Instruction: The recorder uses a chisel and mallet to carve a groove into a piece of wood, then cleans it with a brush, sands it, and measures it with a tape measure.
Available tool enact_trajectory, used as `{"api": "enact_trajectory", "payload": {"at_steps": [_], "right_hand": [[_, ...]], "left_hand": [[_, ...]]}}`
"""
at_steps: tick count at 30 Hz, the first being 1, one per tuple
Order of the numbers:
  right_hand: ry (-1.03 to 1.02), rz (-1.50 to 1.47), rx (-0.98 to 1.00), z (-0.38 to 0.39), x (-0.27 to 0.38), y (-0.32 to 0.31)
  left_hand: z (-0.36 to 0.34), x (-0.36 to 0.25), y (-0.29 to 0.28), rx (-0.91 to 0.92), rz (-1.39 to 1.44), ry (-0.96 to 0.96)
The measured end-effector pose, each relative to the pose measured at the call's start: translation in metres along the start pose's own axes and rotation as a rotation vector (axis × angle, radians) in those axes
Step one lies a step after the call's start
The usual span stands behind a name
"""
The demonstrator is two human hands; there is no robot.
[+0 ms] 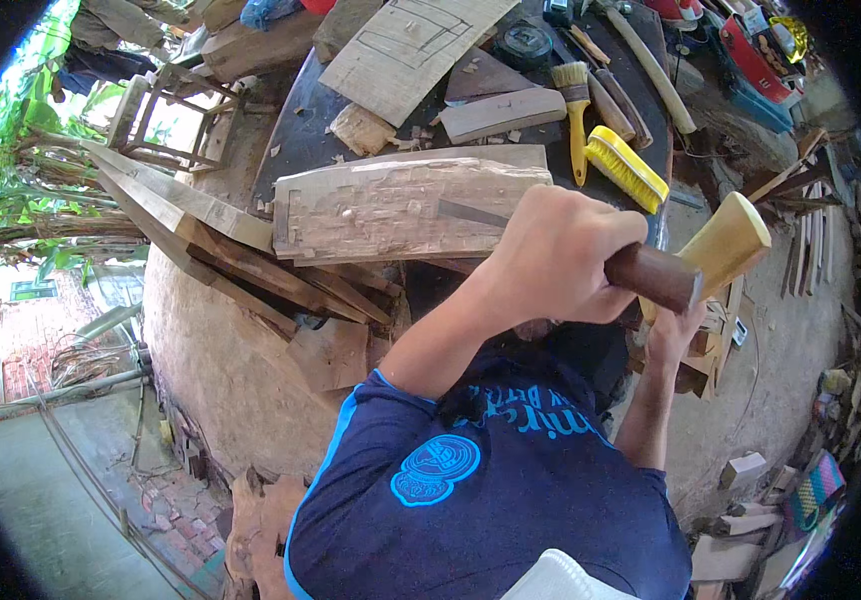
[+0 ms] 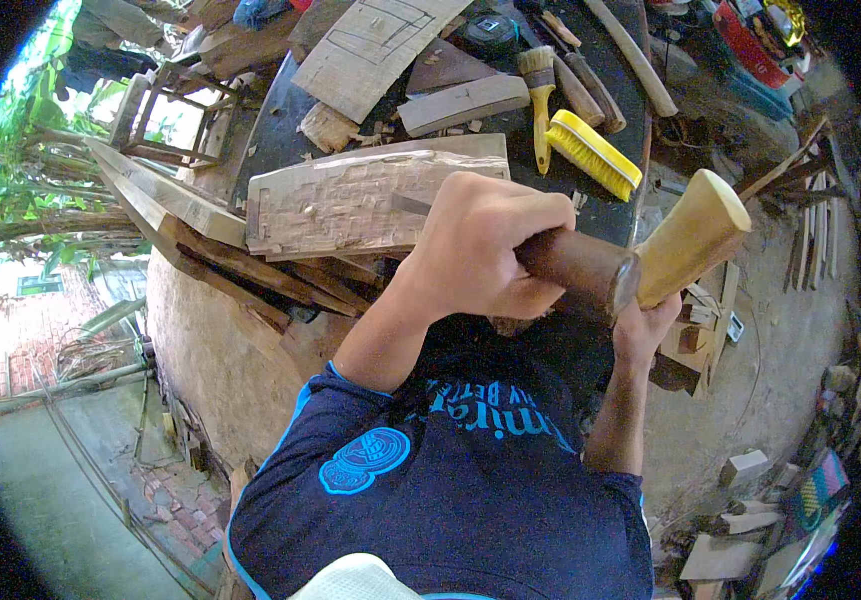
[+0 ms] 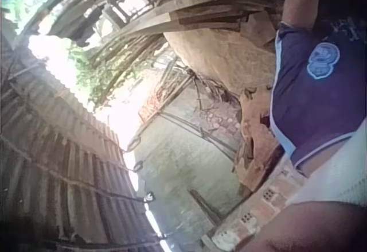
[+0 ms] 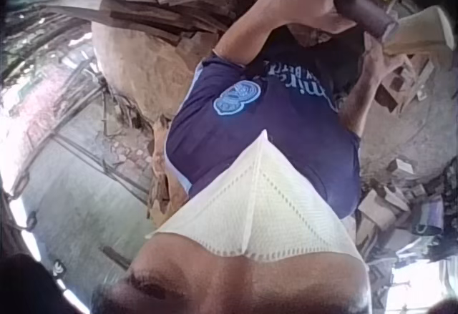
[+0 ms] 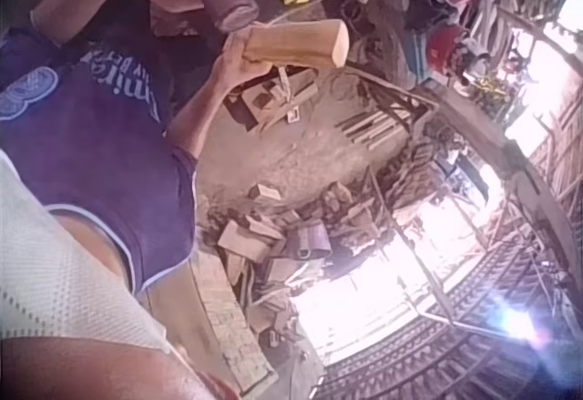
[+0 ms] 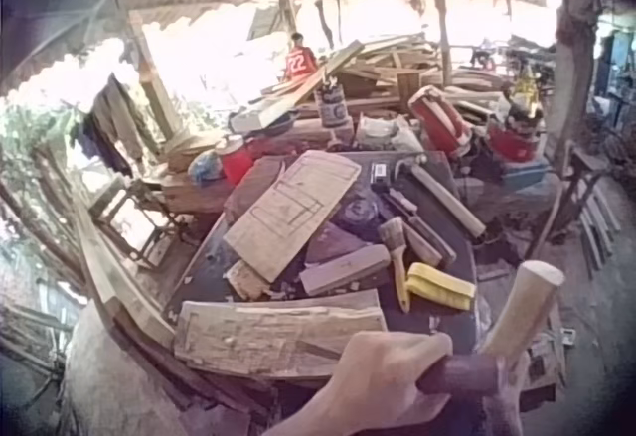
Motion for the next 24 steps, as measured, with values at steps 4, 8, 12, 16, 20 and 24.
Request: {"api": "enact_trajectory", "payload": {"at_steps": [4, 8, 12, 16, 20, 24], "right_hand": [[-0.113, 0.095, 0.051, 0.001, 0.009, -0.001], [-0.088, 0.081, 0.068, 0.000, 0.028, 0.008], [-0.025, -0.087, 0.066, 0.004, 0.030, 0.017], [-0.025, -0.078, 0.087, 0.006, 0.026, 0.019], [-0.049, 0.098, 0.248, 0.010, 0.030, 0.024], [-0.084, 0.111, 0.322, 0.009, 0.031, 0.031]], "left_hand": [[-0.006, -0.001, 0.001, -0.058, 0.027, 0.002], [-0.007, 0.005, 0.004, -0.018, -0.132, -0.185], [0.003, 0.027, 0.012, 0.093, -0.229, -0.349], [0.009, 0.037, 0.008, 0.023, -0.276, -0.291], [0.011, 0.040, -0.002, -0.056, -0.255, -0.294], [0.020, 0.040, -0.007, -0.151, -0.306, -0.293]]}}
Point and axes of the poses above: each hand's wrist, its own z-axis away from the middle knuckle, its own y-axis out of the palm, x = y × z, the point moved 1 cm from there along -z, towards the middle knuckle, and after that the axes turned 9 degrees about x, right-handed, at the moved point
